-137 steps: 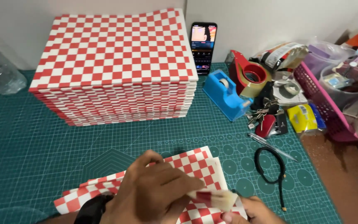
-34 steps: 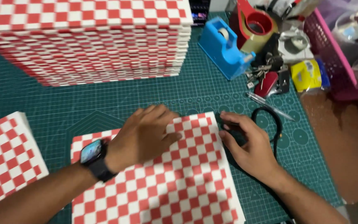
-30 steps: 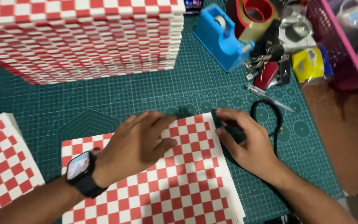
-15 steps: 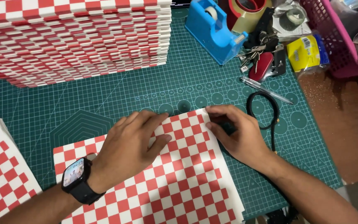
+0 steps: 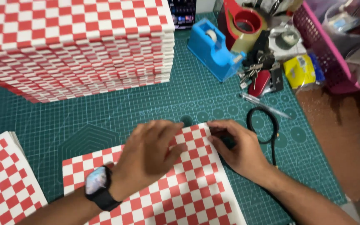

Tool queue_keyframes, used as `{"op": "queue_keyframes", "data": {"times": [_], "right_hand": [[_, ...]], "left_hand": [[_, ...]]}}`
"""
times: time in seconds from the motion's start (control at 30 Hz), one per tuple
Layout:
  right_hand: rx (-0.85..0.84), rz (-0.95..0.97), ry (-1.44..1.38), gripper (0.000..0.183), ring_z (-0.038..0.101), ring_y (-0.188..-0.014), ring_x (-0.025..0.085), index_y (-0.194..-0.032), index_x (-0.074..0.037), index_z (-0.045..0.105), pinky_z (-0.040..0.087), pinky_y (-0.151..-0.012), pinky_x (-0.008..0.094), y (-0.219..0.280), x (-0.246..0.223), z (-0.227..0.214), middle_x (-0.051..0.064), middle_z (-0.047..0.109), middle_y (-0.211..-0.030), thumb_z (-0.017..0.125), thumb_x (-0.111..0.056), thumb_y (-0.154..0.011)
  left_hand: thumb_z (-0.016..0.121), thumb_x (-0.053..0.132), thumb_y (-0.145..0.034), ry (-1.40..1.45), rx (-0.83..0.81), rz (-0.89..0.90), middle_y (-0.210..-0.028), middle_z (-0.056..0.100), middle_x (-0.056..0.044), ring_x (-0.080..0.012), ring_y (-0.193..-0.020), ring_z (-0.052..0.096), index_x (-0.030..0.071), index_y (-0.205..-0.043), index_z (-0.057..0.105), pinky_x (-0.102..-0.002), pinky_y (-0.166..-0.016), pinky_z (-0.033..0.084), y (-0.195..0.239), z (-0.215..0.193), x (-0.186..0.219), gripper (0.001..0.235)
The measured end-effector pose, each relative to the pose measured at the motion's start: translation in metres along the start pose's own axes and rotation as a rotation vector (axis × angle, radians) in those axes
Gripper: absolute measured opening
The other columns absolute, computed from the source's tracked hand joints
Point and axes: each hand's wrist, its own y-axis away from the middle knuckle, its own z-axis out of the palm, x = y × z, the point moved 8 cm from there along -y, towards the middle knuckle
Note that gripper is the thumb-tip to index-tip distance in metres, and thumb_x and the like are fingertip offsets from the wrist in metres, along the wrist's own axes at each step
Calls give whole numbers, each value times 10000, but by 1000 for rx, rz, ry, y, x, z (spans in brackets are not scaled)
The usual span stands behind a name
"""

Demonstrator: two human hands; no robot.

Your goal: Folding red and white checkered paper sheets and securing the folds with small white adhesive stickers.

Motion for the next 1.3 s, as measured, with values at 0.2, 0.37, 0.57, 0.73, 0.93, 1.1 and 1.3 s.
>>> {"op": "queue_keyframes", "data": {"times": [0.2,0.37,0.57,0.73,0.93,1.1,1.3], "right_hand": [[-1,12,32,332,769,-969,191,-1225,-51,665,657,-872,295,0,2,2,92,759,-1116,719,-119,-904],[-6,-1,17,316,773,-950,194,-1212,-39,653,671,-854,293,0,0,3,90,758,-1108,711,-112,-910],[1,46,12,306,782,-944,174,-1201,-60,668,672,-823,276,-1,3,2,75,770,-1111,709,-145,-910],[6,54,14,297,779,-943,172,-1196,-71,673,659,-841,276,0,5,1,65,770,-1090,709,-139,-909],[97,-140,153,296,719,-1189,267,-1178,-27,652,591,-1034,358,4,-17,-5,140,715,-1251,732,-122,-910],[58,-133,150,247,733,-1086,207,-1139,-20,667,619,-947,302,-5,-19,-6,94,740,-1171,716,-101,-911],[99,-182,197,246,746,-1013,182,-1114,-19,676,639,-884,253,-9,-19,0,102,721,-1101,731,-138,-905]], "left_hand": [[471,364,-1024,-28,-7,-21,-1209,656,-43,-268,-1115,599,101,-1327,583,-490,-951,412,-2,13,4,417],[477,332,-1023,-56,27,14,-1208,657,-36,-241,-1124,602,114,-1307,591,-443,-942,391,0,13,6,377],[434,356,-1043,-72,-104,-37,-1182,625,-30,-239,-1135,567,89,-1422,537,-437,-922,375,-5,18,5,475],[469,285,-1017,-101,15,49,-1199,652,-63,-271,-1084,594,77,-1333,590,-455,-871,436,-18,10,19,398],[542,284,-976,-72,85,3,-1114,676,-34,-255,-1061,621,83,-1294,616,-452,-919,436,-14,16,11,383],[598,257,-968,-95,191,61,-1089,679,-70,-285,-984,638,56,-1242,647,-445,-811,458,-12,5,16,343],[619,255,-939,-152,205,19,-1024,676,-20,-245,-923,624,147,-1078,691,-429,-811,440,-11,-4,13,191]]}}
